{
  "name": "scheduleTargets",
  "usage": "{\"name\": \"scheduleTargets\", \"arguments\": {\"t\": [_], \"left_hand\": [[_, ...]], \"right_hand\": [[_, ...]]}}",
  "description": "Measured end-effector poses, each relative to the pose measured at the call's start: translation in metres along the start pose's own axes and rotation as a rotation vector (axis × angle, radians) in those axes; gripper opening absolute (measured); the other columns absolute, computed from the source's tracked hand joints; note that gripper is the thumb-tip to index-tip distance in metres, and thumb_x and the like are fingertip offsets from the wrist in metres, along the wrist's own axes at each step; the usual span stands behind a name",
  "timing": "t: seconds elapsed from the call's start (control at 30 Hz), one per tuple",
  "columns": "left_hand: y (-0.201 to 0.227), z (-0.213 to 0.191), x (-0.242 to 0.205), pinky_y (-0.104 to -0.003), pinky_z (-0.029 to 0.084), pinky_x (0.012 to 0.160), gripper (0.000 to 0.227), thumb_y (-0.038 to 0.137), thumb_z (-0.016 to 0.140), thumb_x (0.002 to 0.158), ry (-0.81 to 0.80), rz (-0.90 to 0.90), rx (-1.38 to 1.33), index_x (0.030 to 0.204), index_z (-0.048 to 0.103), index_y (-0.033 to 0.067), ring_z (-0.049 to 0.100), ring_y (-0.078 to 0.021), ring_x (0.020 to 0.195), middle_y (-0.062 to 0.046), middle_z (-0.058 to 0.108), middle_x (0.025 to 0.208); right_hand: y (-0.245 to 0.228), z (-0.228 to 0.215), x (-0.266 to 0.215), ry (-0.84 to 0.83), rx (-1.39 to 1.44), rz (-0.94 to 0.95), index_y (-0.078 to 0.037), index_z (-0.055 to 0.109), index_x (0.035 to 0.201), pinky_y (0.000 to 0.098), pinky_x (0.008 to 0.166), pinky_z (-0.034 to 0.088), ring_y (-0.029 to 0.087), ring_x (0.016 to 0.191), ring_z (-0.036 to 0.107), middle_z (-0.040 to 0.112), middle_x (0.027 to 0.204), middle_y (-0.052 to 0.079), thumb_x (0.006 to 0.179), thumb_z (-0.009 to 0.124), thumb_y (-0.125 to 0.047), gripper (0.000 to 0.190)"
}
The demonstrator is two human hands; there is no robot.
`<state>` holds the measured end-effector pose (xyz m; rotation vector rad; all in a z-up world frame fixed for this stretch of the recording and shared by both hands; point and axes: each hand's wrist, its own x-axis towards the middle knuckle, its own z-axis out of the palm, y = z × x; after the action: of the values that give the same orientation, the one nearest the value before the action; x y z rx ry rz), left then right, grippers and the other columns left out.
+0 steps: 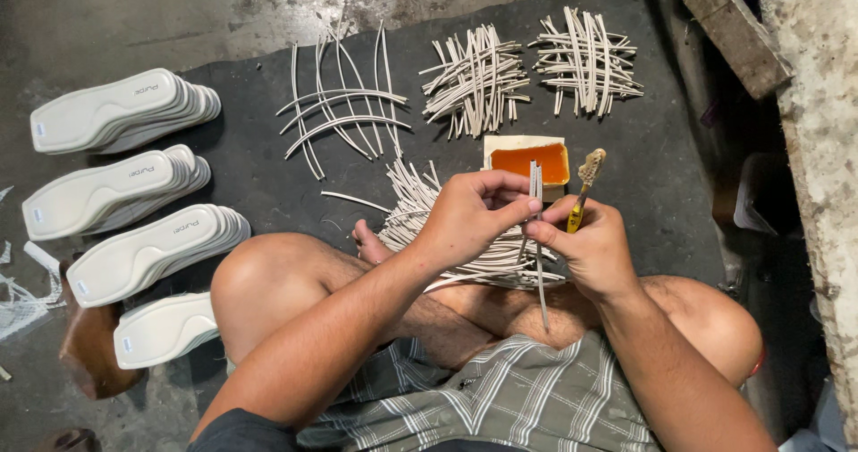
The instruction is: The person sits on the floor and applies an orange adhesive to thin white cords using a toothbrush. They pick up cords, apply the adhesive, and place them into a pile.
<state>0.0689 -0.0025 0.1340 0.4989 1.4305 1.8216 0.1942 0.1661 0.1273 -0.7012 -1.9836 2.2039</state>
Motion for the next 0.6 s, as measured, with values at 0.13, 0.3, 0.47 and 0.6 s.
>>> {"name": "scheduleTargets", "arguments": {"t": [0.13, 0.3, 0.47, 0.6], "left_hand": [[-0.001, 0.001, 0.0, -0.025, 0.06, 0.077, 0.031, 0.015, 0.077, 0.092, -0.014, -0.024, -0.049, 0.115, 0.072, -0.0053, 0.072, -0.0104, 0.087, -0.008, 0.077, 0.097], [-0.001, 0.003, 0.0, -0.025, 0.059, 0.075, 0.03, 0.018, 0.075, 0.093, -0.014, -0.026, 0.004, 0.113, 0.072, -0.005, 0.07, -0.0093, 0.084, -0.007, 0.076, 0.094], [0.005, -0.015, 0.003, -0.026, 0.057, 0.077, 0.031, 0.019, 0.076, 0.093, -0.265, -0.161, -0.064, 0.115, 0.073, -0.003, 0.069, -0.0082, 0.084, -0.005, 0.076, 0.095], [0.006, -0.017, -0.001, -0.025, 0.055, 0.08, 0.031, 0.02, 0.072, 0.098, -0.615, -0.391, -0.301, 0.12, 0.071, -0.0018, 0.067, -0.0086, 0.09, -0.004, 0.075, 0.105]], "right_hand": [[0.004, 0.001, 0.0, -0.002, 0.008, -0.005, 0.0, 0.069, 0.089, 0.0264, 0.075, 0.059, 0.012, 0.082, 0.071, 0.074, 0.089, 0.006, 0.085, 0.079, 0.003, 0.011], [0.006, -0.004, 0.002, -0.039, -0.017, -0.062, 0.001, 0.068, 0.095, 0.0249, 0.074, 0.057, 0.011, 0.082, 0.068, 0.072, 0.091, 0.004, 0.087, 0.079, 0.0, 0.013], [-0.007, -0.022, 0.002, -0.006, 0.084, -0.035, 0.002, 0.073, 0.118, 0.0228, 0.06, 0.041, 0.01, 0.07, 0.054, 0.068, 0.091, 0.005, 0.092, 0.078, -0.004, 0.027], [-0.014, -0.027, -0.001, -0.261, 0.274, 0.007, 0.001, 0.072, 0.118, 0.0254, 0.069, 0.049, 0.012, 0.082, 0.063, 0.07, 0.1, 0.007, 0.093, 0.071, -0.007, 0.027]]}}
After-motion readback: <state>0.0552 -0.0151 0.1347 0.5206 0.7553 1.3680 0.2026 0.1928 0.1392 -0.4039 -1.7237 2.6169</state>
